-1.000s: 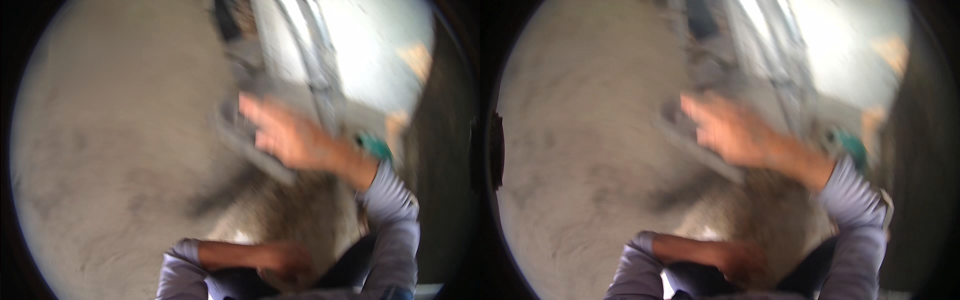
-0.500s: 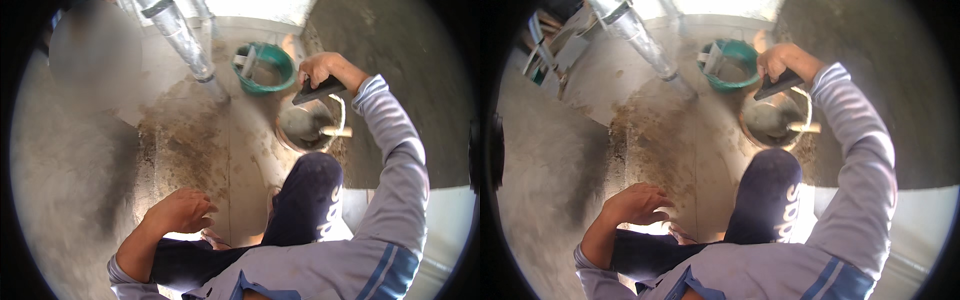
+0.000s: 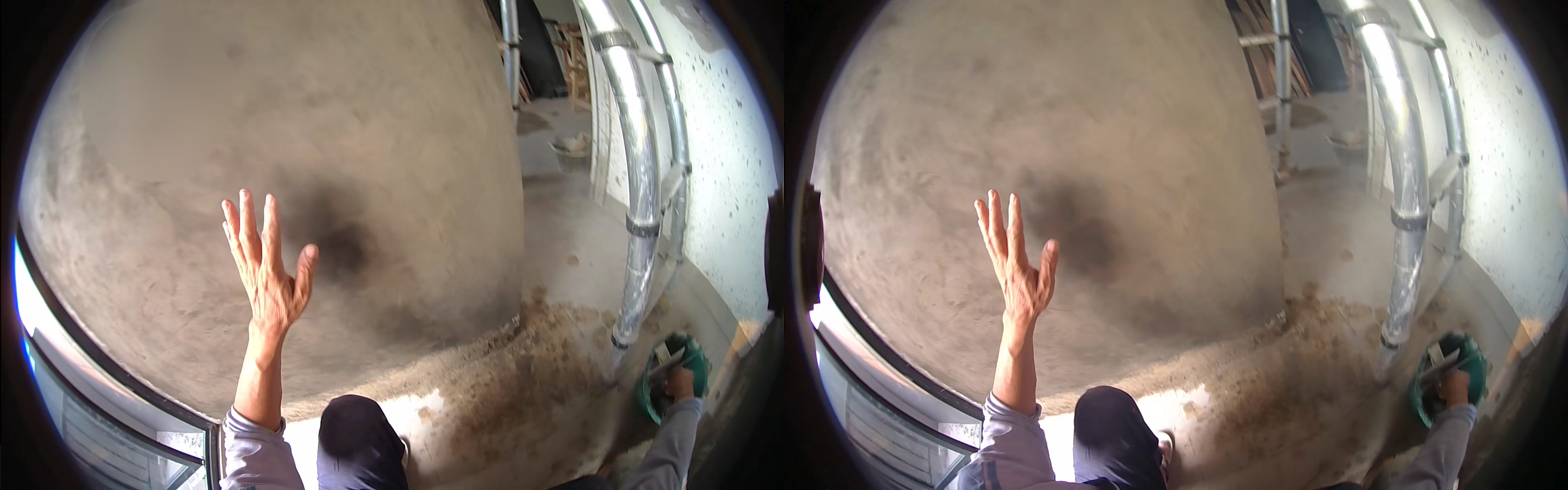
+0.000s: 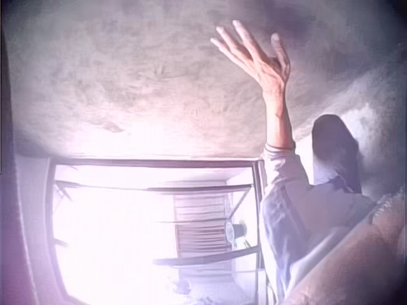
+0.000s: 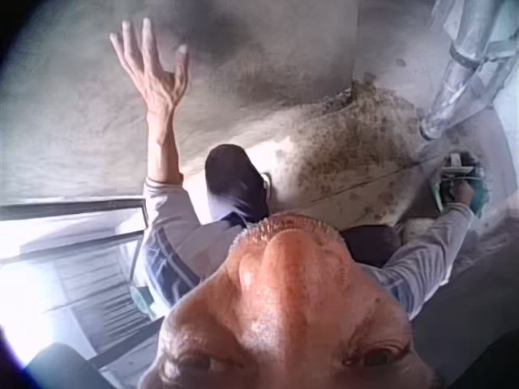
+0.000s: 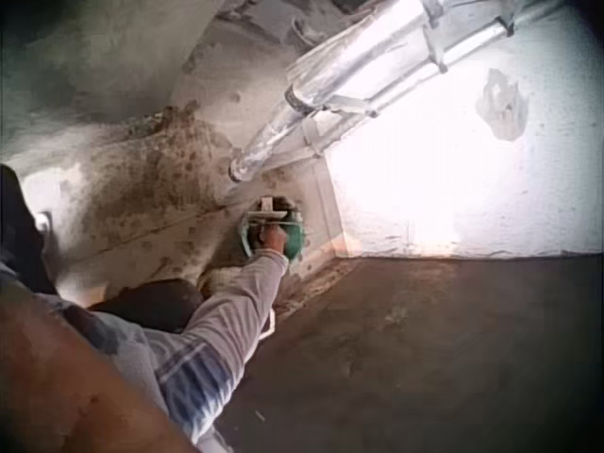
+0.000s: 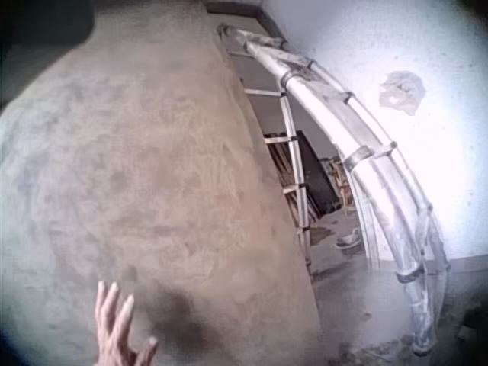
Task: The person smooths a freshly plastered wall using a hand trowel, occasionally dipping the tool into a bucket of mortar to apply more to the surface.
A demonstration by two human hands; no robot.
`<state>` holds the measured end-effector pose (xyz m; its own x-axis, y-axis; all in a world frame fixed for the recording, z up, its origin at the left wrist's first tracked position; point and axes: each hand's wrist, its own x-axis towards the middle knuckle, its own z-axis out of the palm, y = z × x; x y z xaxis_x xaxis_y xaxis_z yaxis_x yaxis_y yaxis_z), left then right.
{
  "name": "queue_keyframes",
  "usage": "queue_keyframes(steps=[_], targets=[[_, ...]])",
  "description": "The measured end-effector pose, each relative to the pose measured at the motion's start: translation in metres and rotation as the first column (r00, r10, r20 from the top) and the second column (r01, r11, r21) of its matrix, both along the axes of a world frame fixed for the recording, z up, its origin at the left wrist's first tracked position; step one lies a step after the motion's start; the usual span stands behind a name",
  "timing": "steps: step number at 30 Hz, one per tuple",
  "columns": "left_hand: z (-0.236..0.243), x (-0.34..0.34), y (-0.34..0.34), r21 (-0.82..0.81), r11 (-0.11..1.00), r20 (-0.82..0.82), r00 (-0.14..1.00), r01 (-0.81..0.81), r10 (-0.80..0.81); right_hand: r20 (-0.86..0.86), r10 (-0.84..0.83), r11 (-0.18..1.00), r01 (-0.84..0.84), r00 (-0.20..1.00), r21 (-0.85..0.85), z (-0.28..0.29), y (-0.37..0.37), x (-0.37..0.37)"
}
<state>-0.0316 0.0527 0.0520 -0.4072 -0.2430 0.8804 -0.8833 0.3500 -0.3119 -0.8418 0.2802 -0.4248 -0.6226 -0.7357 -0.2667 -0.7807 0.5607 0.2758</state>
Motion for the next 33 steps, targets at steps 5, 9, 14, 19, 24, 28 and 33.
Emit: queue_keyframes(steps=[5,9,14,19,24,28,33], targets=[[0.015,-0.002,-0.026,-0.061,0.961,-0.039,0.962,-0.271,0.269,0.124,-0.007,0.951,0.045,0.992,-0.304,0.093,0.020,0.071],[0.000,-0.009,-0.019,-0.032,0.972,-0.082,0.970,-0.232,0.229,0.143,0.087,0.834,0.006,0.986,-0.552,0.135,0.033,0.138],[-0.021,-0.015,-0.026,0.006,0.955,-0.200,0.936,0.297,-0.290,-0.043,0.192,0.482,-0.132,0.981,-0.866,0.165,0.004,0.196],[-0.052,-0.049,-0.016,-0.044,0.884,-0.049,0.883,0.465,-0.467,-0.216,-0.038,0.390,-0.184,0.976,-0.902,0.258,0.031,0.157],[-0.099,-0.023,-0.021,-0.011,0.784,-0.014,0.784,0.620,-0.620,0.004,-0.053,0.527,0.031,0.999,-0.849,0.301,0.038,0.161],[-0.155,-0.046,0.017,0.554,0.293,-0.251,0.491,0.780,-0.834,0.232,0.032,0.833,0.103,0.972,-0.544,0.308,0.074,0.212],[-0.174,-0.096,0.041,0.966,0.004,-0.117,0.449,0.259,-0.886,0.640,0.201,0.944,0.028,0.742,-0.329,0.175,0.108,0.267]])
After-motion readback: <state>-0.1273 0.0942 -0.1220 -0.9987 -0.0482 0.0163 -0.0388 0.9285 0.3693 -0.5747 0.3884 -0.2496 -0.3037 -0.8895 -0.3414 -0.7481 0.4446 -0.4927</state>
